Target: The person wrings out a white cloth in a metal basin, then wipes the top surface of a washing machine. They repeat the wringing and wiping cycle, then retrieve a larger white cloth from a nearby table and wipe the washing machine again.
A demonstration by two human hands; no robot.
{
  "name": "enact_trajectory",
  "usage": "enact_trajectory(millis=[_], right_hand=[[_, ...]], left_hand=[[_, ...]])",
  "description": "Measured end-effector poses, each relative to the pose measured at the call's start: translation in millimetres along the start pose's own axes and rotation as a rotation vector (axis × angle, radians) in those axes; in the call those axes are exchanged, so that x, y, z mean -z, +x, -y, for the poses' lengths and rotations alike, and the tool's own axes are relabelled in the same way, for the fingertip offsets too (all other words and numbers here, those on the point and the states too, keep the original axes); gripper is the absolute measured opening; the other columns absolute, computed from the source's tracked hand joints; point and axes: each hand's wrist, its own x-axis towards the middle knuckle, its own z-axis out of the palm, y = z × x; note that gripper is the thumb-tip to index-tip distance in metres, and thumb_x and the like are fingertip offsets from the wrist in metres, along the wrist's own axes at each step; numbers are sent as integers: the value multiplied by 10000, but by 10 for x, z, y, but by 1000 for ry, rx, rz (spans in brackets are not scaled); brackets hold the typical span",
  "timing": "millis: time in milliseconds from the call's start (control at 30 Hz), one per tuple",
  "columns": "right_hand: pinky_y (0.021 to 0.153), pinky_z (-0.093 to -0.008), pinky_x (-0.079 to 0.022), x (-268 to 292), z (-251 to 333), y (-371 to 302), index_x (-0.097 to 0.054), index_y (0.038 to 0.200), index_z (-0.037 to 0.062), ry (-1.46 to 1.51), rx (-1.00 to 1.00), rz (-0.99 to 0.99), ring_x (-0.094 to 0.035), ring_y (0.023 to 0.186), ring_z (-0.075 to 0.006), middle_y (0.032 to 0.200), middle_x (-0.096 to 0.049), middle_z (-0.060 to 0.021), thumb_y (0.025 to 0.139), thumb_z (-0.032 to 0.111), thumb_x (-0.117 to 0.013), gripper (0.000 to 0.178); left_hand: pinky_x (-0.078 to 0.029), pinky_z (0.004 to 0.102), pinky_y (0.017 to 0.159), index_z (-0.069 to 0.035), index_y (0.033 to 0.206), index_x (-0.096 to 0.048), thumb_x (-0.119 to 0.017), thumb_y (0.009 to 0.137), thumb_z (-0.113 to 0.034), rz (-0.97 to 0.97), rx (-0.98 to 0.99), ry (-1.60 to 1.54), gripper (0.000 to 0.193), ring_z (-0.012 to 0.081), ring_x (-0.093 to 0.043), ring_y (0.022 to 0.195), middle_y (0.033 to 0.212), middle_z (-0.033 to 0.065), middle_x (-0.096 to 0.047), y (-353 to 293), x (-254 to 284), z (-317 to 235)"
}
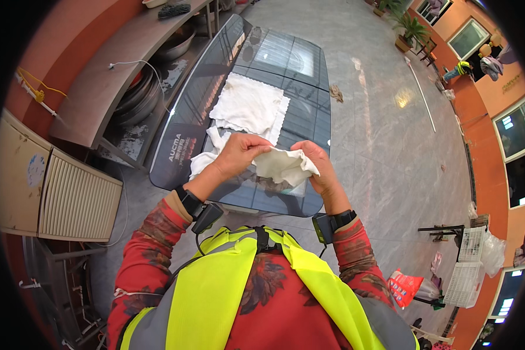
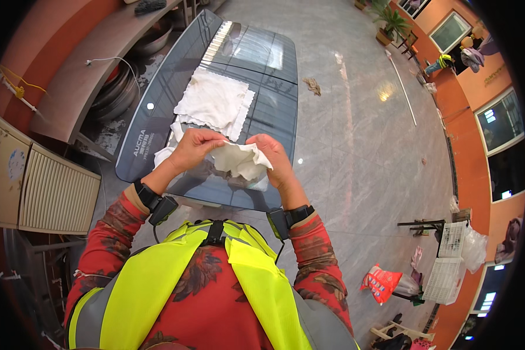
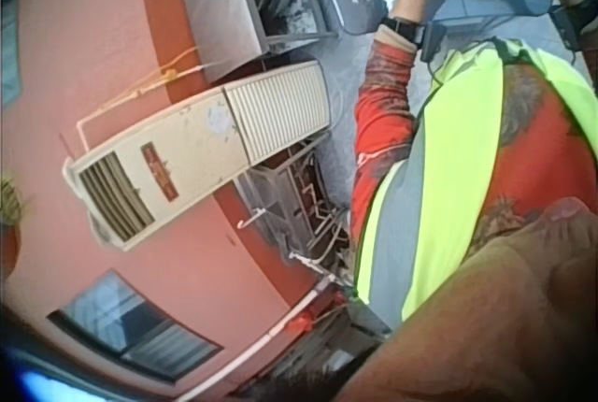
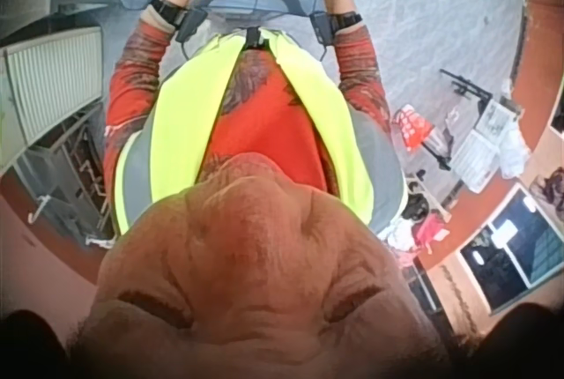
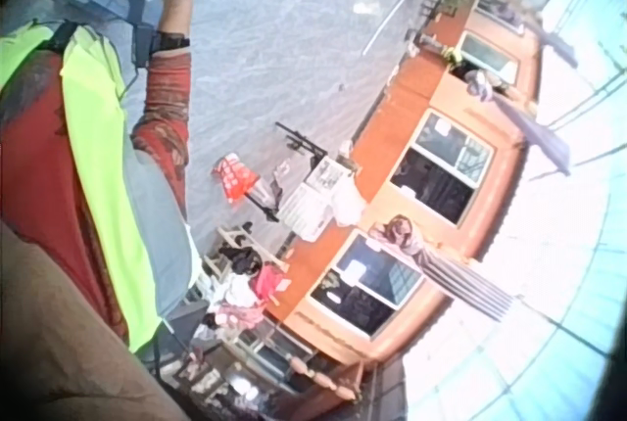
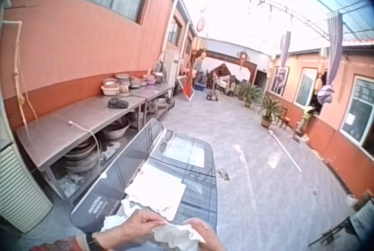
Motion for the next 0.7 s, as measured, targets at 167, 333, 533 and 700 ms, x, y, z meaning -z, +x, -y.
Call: enact_trajectory(millis=[167,333,533,700], right_hand=[[758,-260,-535,169,175,-142,-630,1120,64,-26,-9,41,-652,865,-105,980,-683,-9,907,490,-735,488],[787,-252,-516,389,666,-143,-663,1102,82,-255,209,-31,-625,892,-90,982,-680,2,829,203,-819,338],[875,-307,-506,732,561,-288,-707,1131,104,-748,255,74,-620,987,-149,1054,-666,-2,756,68,-840,400],[912,-353,-495,759,-88,-569,-742,1068,111,-1182,181,-9,-612,1063,-238,1160,-669,-82,765,161,-843,323]], left_hand=[[-483,230,710,9,995,-753,-695,943,-79,-255,-149,132,117,61,-604,810,891,13,-719,66,230,-237],[-469,242,724,17,986,-718,-673,943,-50,-247,-391,178,91,91,-601,822,901,30,-694,236,450,-789],[-482,345,808,-27,1016,-710,-727,875,-73,128,-470,516,150,261,-623,868,886,73,-659,-219,331,-803],[-458,428,880,-83,1161,-661,-798,797,-190,345,-166,700,403,345,-588,1018,1062,141,-624,-639,308,-176]])
